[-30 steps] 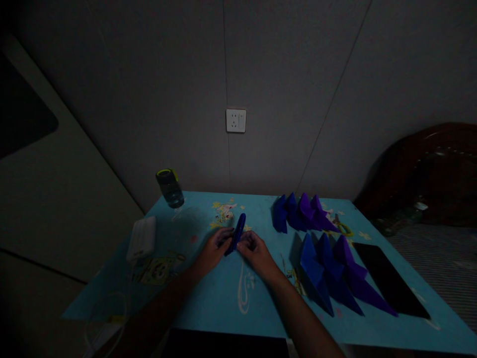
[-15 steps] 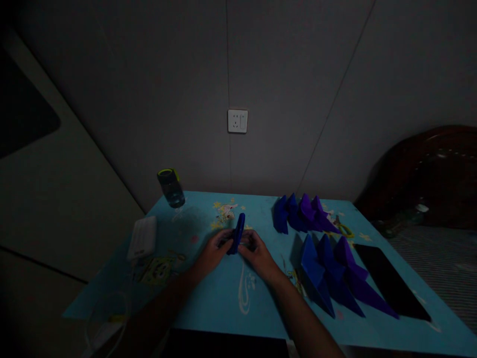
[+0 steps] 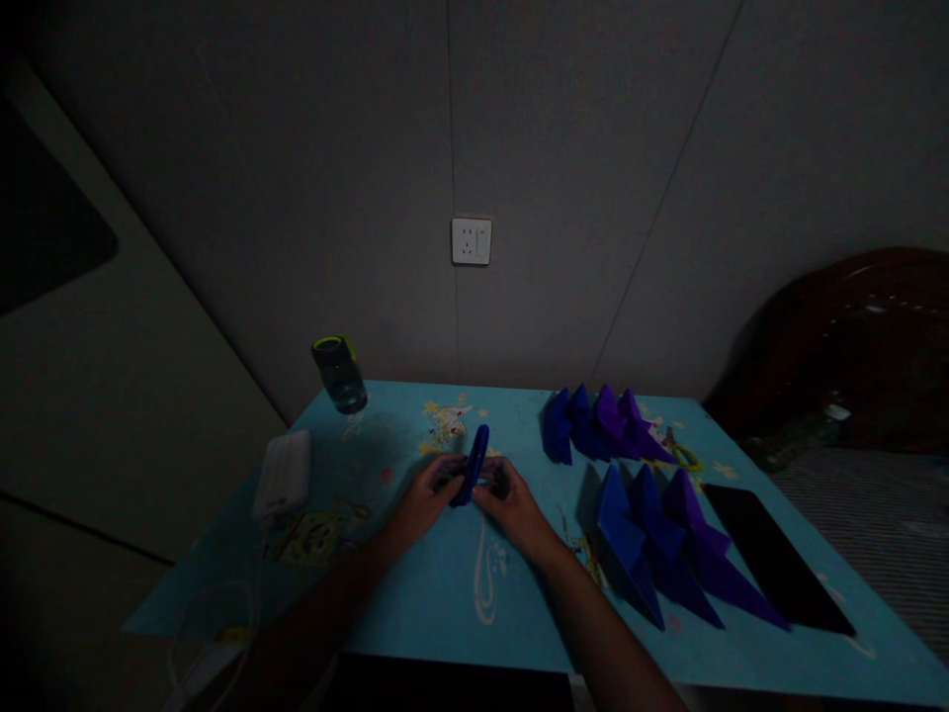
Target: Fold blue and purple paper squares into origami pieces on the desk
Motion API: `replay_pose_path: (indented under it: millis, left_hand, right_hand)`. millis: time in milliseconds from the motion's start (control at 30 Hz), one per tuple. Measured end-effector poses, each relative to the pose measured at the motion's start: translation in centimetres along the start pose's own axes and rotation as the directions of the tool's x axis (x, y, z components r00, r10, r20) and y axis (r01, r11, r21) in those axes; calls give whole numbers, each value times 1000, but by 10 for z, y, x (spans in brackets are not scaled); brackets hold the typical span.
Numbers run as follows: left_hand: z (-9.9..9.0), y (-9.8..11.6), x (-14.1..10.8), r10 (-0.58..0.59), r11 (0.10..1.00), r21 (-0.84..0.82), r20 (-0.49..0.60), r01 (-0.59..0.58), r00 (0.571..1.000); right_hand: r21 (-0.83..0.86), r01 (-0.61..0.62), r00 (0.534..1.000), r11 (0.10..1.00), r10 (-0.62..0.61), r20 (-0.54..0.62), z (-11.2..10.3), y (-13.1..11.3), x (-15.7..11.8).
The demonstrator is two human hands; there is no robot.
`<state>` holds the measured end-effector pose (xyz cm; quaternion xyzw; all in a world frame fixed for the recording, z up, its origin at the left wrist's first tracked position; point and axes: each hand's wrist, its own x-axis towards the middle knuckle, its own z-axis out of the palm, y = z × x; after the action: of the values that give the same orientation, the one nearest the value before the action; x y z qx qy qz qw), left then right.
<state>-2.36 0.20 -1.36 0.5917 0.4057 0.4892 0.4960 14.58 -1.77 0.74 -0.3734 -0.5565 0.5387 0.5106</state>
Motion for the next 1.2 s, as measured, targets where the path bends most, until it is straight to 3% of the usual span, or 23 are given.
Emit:
replay_pose_path:
  millis: [300,633,833,1033,1200]
  left_hand:
    - [1,-4,0,4,1000,-25,13,-3,1000]
    - [-5,9,-3,71,997,37,-89,-68,993]
    - [-5,9,-6,96,987,122,79,-105,992]
    - [-5,13,-4,138,952,277,-23,-126,990]
    - [-8,7,-4,157,882,457,-60,-112,986]
  right_hand:
    - [-15,10,1000,1000,-10,-17,0,-5,0]
    - [23,-25,993,999,28,-118,-9,-2,0]
    - [-57,-7,993,998,0,-119,-12,-6,1]
    - [-200,51,995,979,-66,-70,-14,0,-1]
    - [-383,18,999,923,-27,-17,-10,4,-6]
